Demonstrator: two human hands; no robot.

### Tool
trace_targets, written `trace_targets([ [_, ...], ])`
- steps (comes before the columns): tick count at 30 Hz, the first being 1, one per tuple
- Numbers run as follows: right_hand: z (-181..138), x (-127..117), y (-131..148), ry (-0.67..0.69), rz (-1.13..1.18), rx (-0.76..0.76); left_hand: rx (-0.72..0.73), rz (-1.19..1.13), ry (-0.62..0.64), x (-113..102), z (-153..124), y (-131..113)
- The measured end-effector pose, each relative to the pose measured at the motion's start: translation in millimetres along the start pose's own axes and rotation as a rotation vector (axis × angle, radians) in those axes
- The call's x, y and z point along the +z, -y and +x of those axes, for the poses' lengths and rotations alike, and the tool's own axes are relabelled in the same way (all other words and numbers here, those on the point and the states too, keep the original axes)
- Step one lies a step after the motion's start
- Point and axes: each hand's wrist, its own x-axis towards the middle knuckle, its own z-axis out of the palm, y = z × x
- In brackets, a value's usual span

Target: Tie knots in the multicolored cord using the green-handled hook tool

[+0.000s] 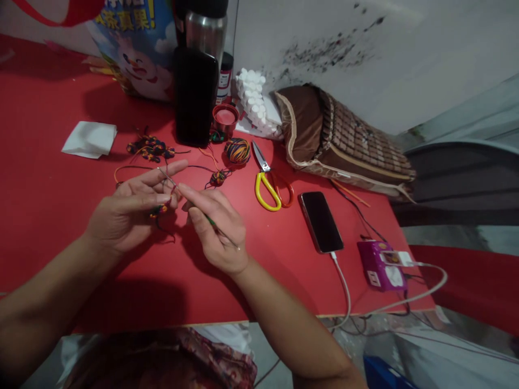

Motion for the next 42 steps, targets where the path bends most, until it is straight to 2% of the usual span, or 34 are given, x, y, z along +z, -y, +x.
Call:
trace_targets([
  [8, 4, -8, 4, 0.034, 0.096, 0.047, -0.027, -0.015, 0.051, -11, 2, -15],
  [14, 3, -12, 6, 0.04, 0.077, 0.061, -0.079, -0.049, 0.062, -15, 3, -23],
  [21, 8, -18, 12, 0.073, 0.102, 0.06, -0.185, -0.142, 0.042, -17, 4, -30],
  [25, 6, -21, 9, 0.07, 0.208, 0.125, -0.233, -0.132, 0.06, -17, 4, -32],
  [29, 6, -16, 3, 0.006, 0.474, 0.276, -0.144, -0.017, 0.094, -12, 2, -23],
  [31, 7, -9, 2, -0.017, 0.568, 0.332, -0.007, 0.079, 0.053, -8, 0, -15],
  [35, 5, 1, -1, -0.054, 0.595, 0.433, 0.172, 0.293, -0.002, -2, -3, -2],
  [38, 0, 3, -3, -0.041, 0.563, 0.484, 0.204, 0.397, 0.005, 0, -5, 2],
  [42, -2, -1, 0, -0.064, 0.567, 0.573, 0.158, 0.496, 0.099, -2, -5, 5],
])
